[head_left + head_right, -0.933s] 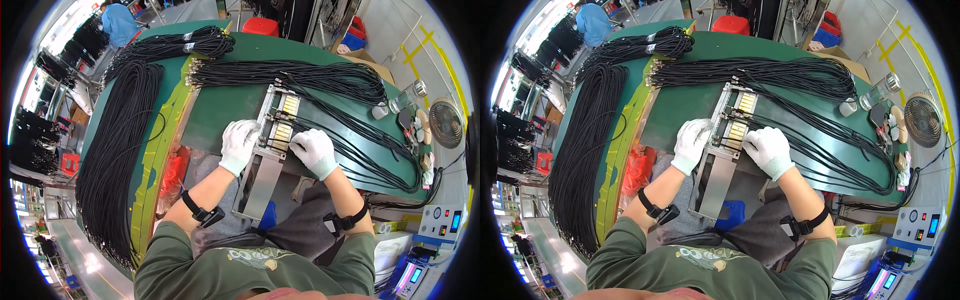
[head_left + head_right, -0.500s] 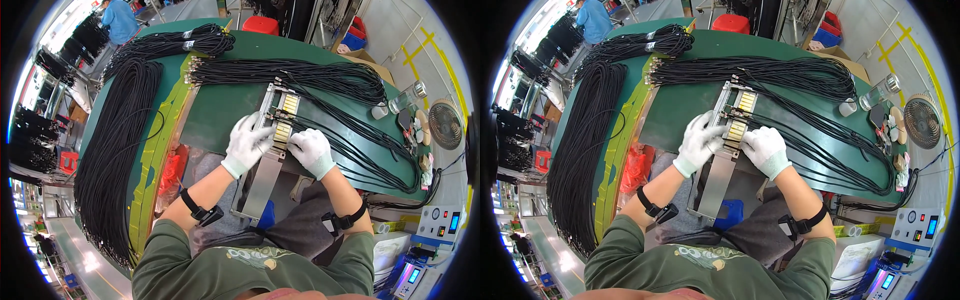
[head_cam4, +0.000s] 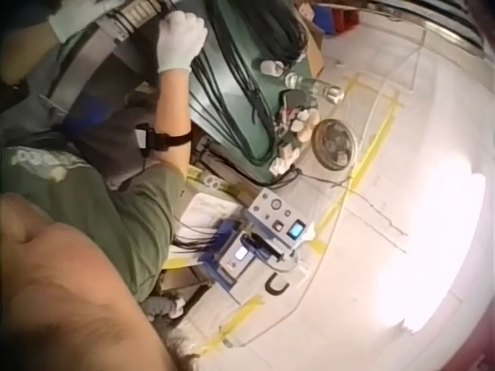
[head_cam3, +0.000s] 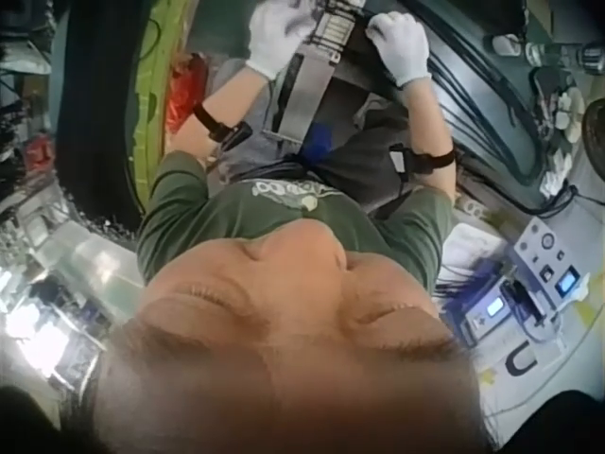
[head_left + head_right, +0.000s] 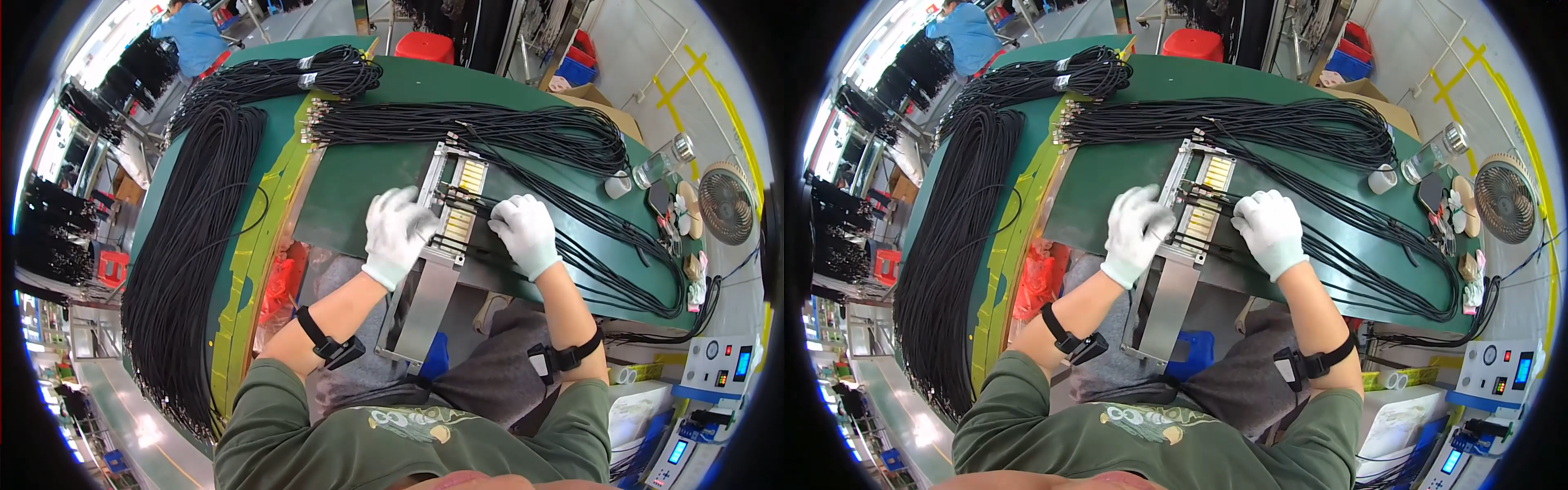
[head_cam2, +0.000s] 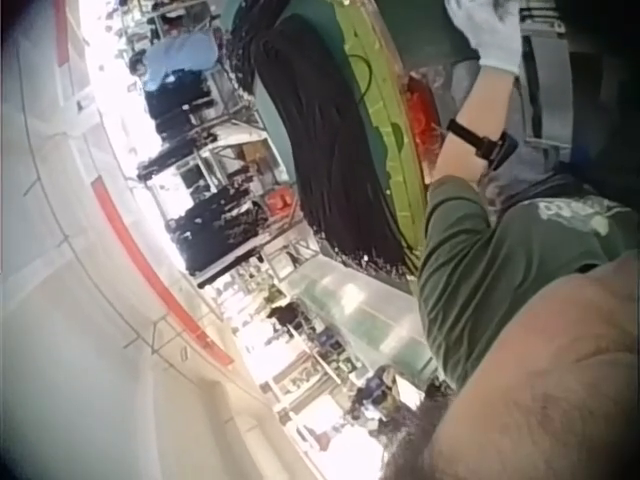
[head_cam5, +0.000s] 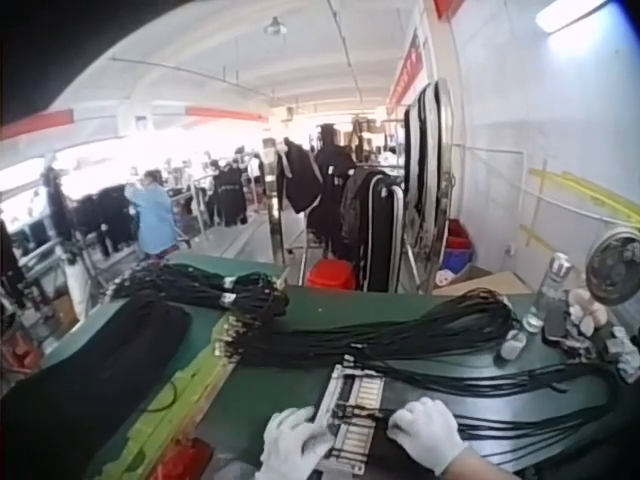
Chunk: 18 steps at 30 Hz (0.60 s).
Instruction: The person places a metal fixture onto a machine, uses pliers to trim the cable ends, and then moves the fixture back to the table to insert a new set of cables into the slots.
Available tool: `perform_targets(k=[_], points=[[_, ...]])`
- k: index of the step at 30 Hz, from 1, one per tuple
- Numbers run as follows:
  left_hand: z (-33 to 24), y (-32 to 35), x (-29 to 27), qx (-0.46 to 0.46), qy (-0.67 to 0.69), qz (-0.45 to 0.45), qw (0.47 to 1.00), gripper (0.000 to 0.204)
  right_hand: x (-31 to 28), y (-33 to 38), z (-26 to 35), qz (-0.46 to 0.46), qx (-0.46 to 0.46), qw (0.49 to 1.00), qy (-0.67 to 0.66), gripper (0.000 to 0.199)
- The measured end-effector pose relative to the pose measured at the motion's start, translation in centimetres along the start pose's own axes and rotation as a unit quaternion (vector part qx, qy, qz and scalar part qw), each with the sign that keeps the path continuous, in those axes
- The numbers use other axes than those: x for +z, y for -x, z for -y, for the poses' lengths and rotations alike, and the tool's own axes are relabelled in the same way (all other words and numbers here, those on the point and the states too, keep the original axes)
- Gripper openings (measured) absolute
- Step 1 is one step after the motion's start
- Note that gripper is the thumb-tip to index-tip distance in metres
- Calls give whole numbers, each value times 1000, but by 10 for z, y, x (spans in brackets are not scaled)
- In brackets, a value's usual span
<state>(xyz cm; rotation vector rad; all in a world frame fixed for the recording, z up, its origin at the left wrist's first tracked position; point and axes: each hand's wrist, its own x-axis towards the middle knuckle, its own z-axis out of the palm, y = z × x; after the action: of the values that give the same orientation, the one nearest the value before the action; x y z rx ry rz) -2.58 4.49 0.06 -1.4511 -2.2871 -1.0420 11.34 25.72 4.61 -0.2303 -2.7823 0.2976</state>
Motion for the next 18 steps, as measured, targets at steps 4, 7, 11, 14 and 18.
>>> perform_targets(k=[4,7,11,14,18], points=[[6,1,-7,-73,93,-130,984,17,-7,-1,15,0,-73,993,-88,12],[-10,1,-2,-26,169,-55,984,14,0,6,18,-13,-67,987,-146,16],[-18,2,-7,20,185,-33,982,15,9,8,48,51,-38,955,-289,17],[-8,5,-10,25,178,-51,982,15,-1,8,30,94,14,952,-291,16],[-3,-4,-18,24,42,-69,996,15,-4,9,27,62,5,978,-202,15]])
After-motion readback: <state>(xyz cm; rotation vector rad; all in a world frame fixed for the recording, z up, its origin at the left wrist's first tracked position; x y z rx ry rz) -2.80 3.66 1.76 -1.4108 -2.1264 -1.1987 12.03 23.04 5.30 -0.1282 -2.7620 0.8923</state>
